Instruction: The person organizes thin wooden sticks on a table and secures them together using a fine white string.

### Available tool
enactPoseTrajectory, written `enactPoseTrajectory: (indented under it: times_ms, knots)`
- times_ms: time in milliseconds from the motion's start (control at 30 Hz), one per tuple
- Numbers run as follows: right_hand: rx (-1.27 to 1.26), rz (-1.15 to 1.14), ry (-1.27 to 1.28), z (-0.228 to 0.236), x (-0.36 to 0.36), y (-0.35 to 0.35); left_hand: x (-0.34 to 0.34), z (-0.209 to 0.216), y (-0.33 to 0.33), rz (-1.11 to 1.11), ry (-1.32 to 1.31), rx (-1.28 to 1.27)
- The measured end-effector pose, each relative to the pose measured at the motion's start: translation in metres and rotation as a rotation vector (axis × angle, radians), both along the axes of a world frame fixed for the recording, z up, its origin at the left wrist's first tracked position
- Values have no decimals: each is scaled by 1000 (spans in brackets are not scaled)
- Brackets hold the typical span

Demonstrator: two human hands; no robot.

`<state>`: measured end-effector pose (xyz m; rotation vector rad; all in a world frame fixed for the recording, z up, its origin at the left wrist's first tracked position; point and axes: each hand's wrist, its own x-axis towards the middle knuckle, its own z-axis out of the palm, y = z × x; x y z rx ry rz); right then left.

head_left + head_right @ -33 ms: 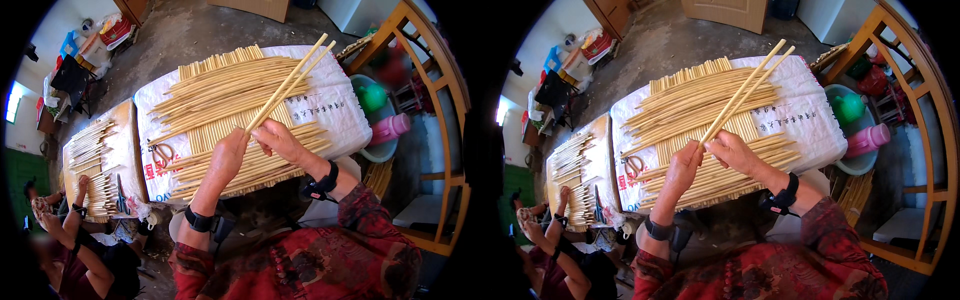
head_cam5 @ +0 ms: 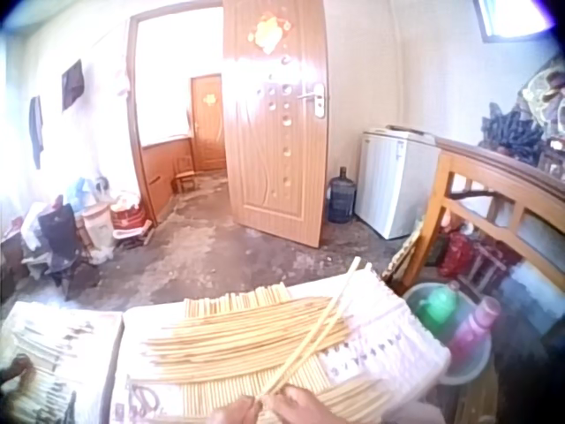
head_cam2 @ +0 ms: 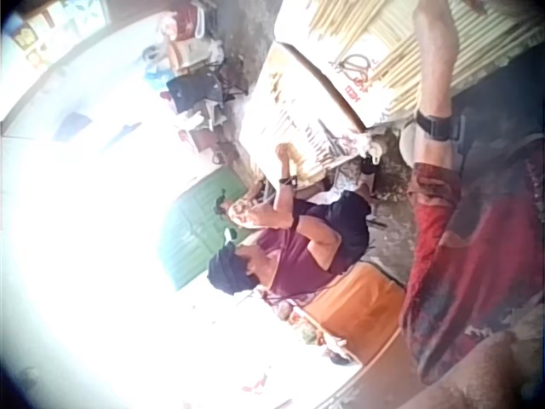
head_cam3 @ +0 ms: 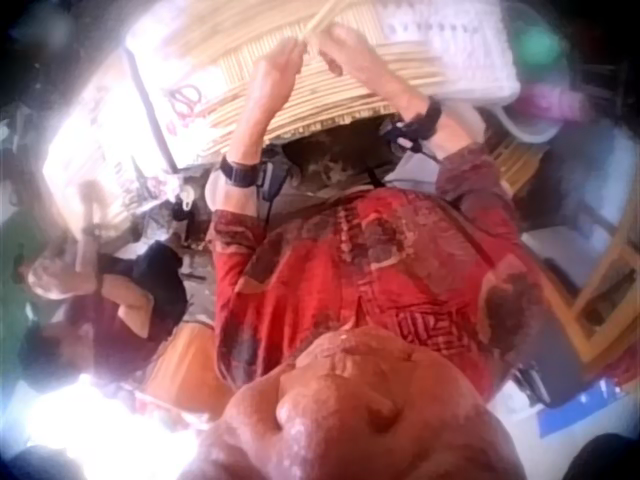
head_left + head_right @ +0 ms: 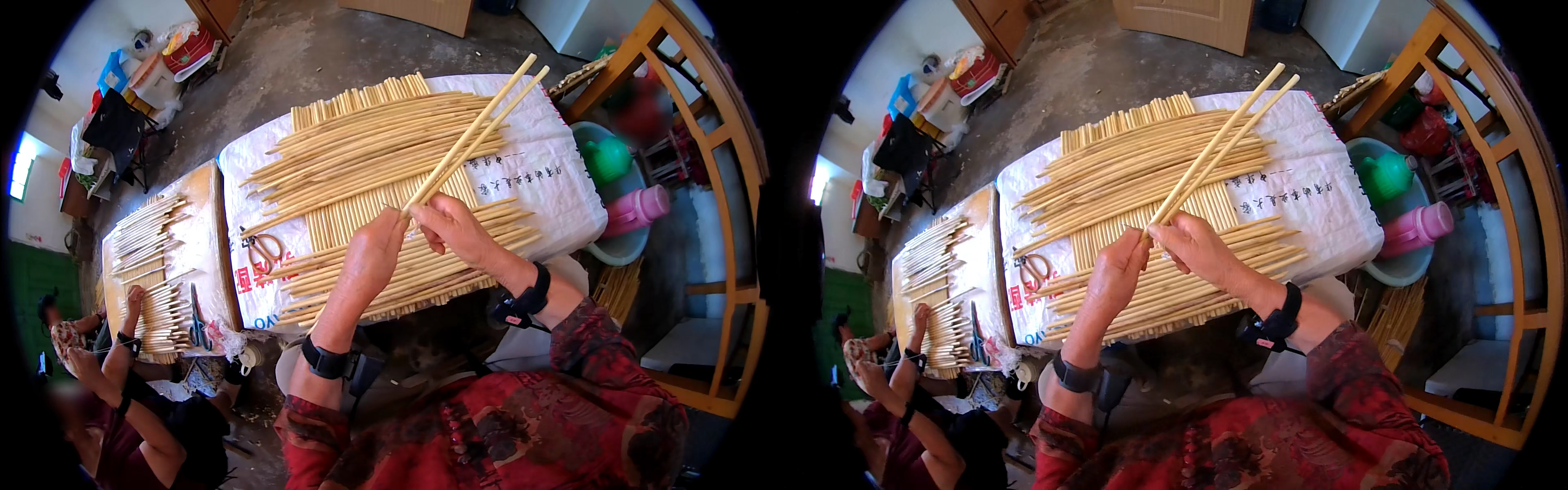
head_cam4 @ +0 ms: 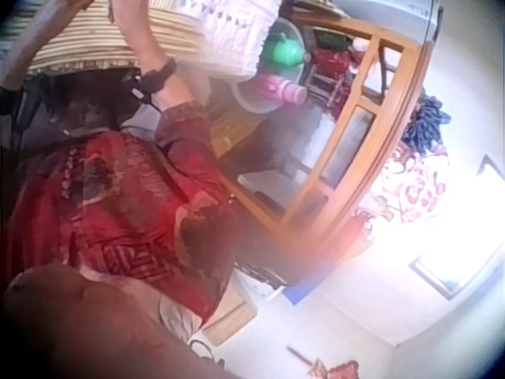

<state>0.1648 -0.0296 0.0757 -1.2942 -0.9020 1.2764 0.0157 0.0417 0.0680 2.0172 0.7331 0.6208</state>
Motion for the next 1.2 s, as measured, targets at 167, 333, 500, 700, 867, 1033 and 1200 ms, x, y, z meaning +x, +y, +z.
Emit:
enactPoseTrajectory:
  times_ms: [167,333,500,700,867,1033,1200]
  knots:
    - [-95,-72,7,-1,-8,8,1,1,1,25,44,125]
    - [-6,-144,221,-6,-14,19,3,3,5,34,91,197]
    - [-185,2,-233,10,3,29,-1,1,20,79,129,301]
    - [525,-60,-1440,31,10,28,-4,15,24,69,364,328]
    - [716,120,-1477,36,12,43,-2,11,25,21,211,408]
    - [699,112,-1331,31,9,52,-3,14,21,29,187,372]
    - [660,-78,-1135,28,1,58,-3,17,32,52,235,436]
